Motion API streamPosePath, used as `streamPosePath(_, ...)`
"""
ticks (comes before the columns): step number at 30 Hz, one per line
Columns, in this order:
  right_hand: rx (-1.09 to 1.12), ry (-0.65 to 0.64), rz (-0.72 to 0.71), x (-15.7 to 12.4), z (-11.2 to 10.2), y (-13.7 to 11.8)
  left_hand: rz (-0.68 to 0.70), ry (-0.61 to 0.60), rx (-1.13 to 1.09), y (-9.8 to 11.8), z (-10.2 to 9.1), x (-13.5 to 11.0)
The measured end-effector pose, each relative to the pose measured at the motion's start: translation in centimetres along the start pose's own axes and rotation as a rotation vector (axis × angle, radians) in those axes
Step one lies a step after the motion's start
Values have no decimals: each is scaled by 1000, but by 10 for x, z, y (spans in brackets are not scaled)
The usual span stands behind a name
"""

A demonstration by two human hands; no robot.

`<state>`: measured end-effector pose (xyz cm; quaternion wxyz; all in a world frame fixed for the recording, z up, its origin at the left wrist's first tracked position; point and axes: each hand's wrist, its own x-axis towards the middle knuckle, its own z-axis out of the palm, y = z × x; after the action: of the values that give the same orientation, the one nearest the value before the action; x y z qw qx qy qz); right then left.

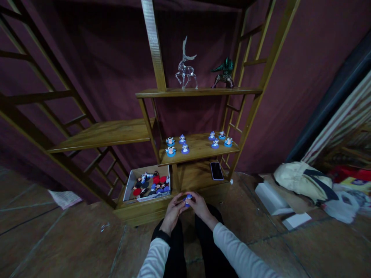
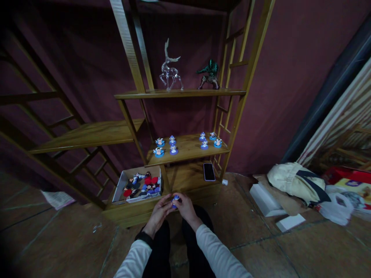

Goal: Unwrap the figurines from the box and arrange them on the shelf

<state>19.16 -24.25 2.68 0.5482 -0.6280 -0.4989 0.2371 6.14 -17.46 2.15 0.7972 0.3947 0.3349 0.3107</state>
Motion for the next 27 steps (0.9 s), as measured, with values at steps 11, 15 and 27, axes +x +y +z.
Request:
streamPosePath(11,1,-8,9,8,-28,-27,-76,24,-111,8,7,-4)
streamPosePath(15,-24,-25,-85,32,-61,-66,-35,-1,-139,10,6,-5)
streamPosePath(27,-45,63,-208,179,-143,-132,-15,-24,-154,12,3,-7)
